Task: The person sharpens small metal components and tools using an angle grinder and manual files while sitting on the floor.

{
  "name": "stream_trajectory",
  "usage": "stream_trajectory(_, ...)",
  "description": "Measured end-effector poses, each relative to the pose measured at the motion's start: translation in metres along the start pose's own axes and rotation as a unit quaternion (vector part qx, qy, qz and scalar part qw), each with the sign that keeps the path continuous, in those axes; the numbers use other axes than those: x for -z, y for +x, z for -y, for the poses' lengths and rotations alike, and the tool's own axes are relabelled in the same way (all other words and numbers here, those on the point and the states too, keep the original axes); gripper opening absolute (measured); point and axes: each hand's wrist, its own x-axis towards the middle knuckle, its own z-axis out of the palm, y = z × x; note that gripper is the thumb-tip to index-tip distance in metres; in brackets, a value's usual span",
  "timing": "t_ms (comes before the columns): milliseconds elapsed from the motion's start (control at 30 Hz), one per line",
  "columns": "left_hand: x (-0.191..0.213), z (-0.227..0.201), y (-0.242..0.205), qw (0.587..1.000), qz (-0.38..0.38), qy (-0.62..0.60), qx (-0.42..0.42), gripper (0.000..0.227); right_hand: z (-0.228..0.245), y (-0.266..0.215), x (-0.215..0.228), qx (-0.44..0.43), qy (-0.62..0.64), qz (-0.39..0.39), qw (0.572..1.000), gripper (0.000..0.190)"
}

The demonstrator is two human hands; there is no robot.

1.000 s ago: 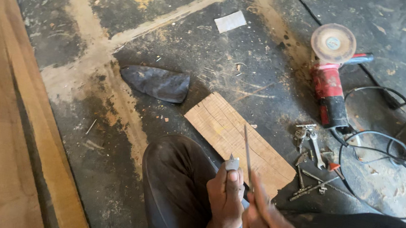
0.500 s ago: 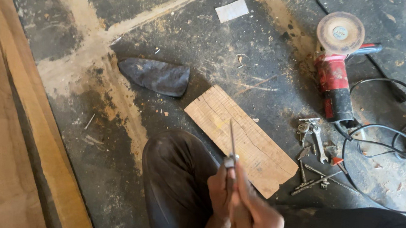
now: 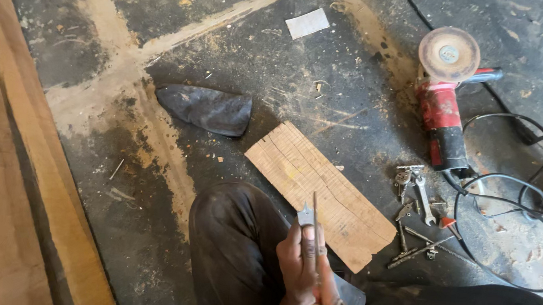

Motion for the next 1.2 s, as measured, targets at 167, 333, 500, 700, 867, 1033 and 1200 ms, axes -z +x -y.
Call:
stream_trajectory(167,0.001,0.023,-0.008,0.996,-0.038,0.007,0.084,0.021,0.015,0.006,-0.010,-0.019,0.009,0.007,1.000,0.050)
stream_trajectory(333,0.003,0.026,0.000,0.988,-0.045,0.149,-0.014,0.019,0.080,0.025,-0.004,-0.054,0.010,-0.006,0.998,0.050)
stream_trajectory(500,0.002,-0.020,-0.006,0.999,0.010,0.023,0.034,0.022,0.138,0.055,-0.001,-0.204,0.073,-0.038,0.976,0.050)
stream_trajectory(700,-0.014,-0.029,0.003,0.997,-0.063,0.010,0.043,0.037,0.096,0.029,0.025,-0.021,0.022,-0.083,0.996,0.050)
stream_trajectory(867,-0.004,-0.009,-0.006,0.998,-0.025,0.048,0.018,0.038,0.006,-0.002,0.008,0.017,0.021,0.057,0.998,0.048)
stream_trajectory(1033,-0.003,0.004,0.000,0.998,-0.046,0.001,0.049,0.031,0.012,-0.001,-0.004,-0.019,0.019,0.033,0.999,0.049)
stream_trajectory(1200,0.000,0.012,0.001,0.992,-0.059,0.088,0.065,0.020,0.072,0.015,-0.002,-0.053,0.013,0.022,0.998,0.050)
